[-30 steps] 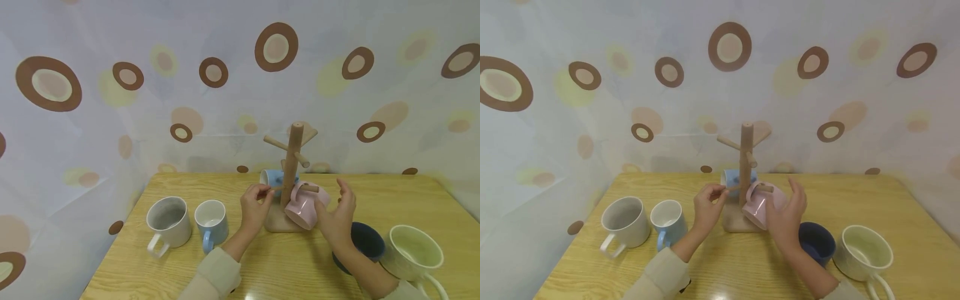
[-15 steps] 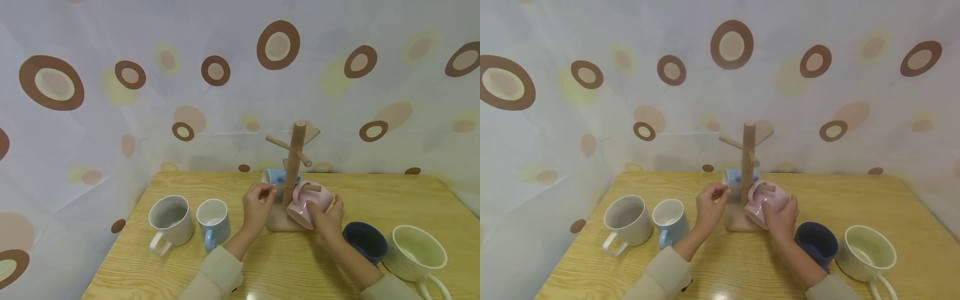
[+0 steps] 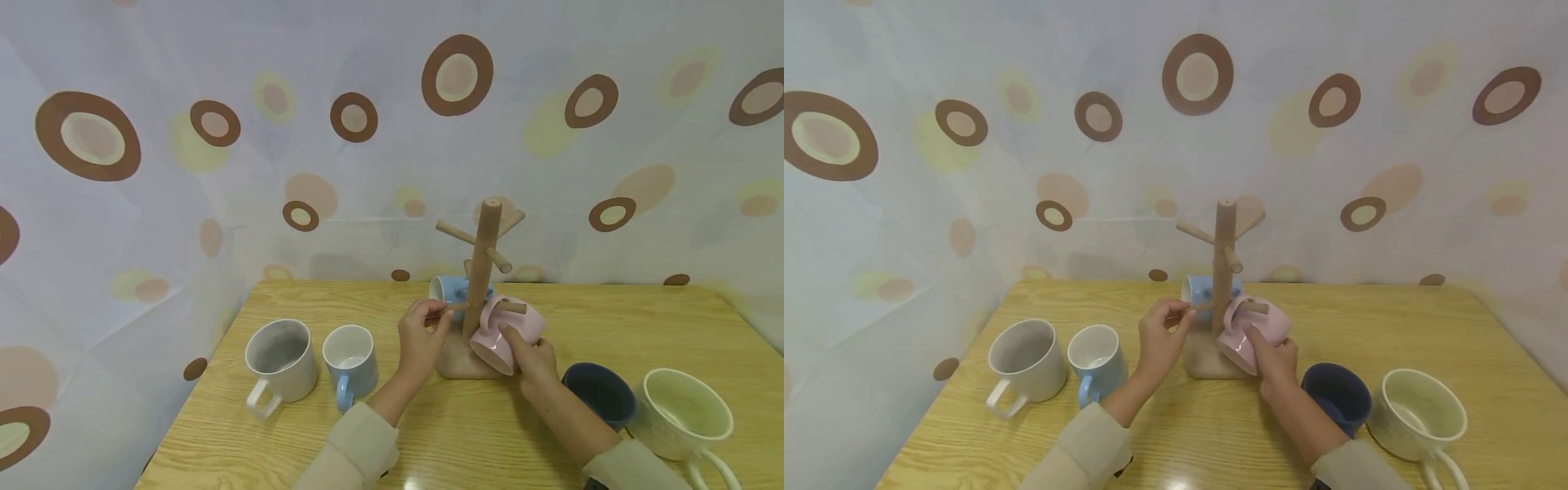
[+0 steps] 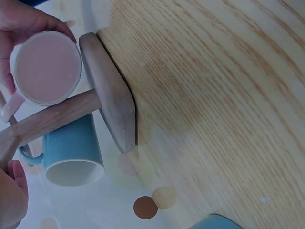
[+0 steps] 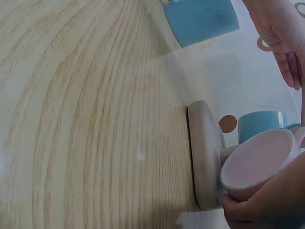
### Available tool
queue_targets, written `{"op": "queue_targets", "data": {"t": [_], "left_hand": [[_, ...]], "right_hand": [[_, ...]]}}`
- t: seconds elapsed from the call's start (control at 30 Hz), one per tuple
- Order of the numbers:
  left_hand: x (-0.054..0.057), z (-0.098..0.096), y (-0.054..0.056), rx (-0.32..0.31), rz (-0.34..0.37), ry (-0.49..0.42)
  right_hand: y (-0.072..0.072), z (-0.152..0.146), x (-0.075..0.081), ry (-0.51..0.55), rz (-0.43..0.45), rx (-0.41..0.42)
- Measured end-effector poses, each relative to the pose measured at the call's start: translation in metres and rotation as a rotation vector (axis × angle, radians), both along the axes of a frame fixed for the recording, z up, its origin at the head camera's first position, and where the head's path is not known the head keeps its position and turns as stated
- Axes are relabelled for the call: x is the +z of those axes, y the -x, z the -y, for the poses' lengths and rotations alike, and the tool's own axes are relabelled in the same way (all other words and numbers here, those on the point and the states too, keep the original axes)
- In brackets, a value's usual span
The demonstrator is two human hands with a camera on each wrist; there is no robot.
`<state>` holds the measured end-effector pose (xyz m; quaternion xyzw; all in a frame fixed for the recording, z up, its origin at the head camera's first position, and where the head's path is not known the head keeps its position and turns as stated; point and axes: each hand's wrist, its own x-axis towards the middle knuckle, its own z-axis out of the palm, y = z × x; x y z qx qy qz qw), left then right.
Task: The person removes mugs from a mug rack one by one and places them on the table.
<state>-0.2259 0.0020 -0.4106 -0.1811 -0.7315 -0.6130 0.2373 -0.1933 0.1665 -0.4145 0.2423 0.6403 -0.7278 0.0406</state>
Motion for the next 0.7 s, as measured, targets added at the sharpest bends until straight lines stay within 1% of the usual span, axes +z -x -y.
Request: {"op": "queue_targets", "data": {"t": [0.1, 0.17, 0.33, 0.43, 0.5, 0.57, 0.7], "left_hand": [[-0.001, 0.000, 0.000, 0.002, 0.005, 0.005], [-0.001, 0.000, -0.001, 0.005, 0.003, 0.015], [-0.001, -0.001, -0.001, -0.009, -0.034, 0.041], [-0.001, -0.001, -0.001, -0.022, -0.037, 0.051], [-0.001, -0.001, -0.001, -0.024, -0.024, 0.041], [-0.002, -0.001, 0.000, -0.018, -0.019, 0.031], [-0.003, 0.000, 0.002, -0.005, -0.037, 0.017]], "right_hand": [[0.000, -0.002, -0.002, -0.012, 0.015, 0.011], [0.000, -0.003, -0.003, -0.023, 0.020, -0.002], [-0.002, -0.003, -0.006, -0.041, 0.012, -0.096], [-0.003, -0.004, -0.003, -0.031, -0.009, -0.159], [-0.003, -0.006, 0.001, -0.010, -0.028, -0.181], [-0.003, -0.008, 0.005, 0.018, -0.036, -0.178], [-0.003, -0.011, 0.013, 0.061, -0.040, -0.154]]}}
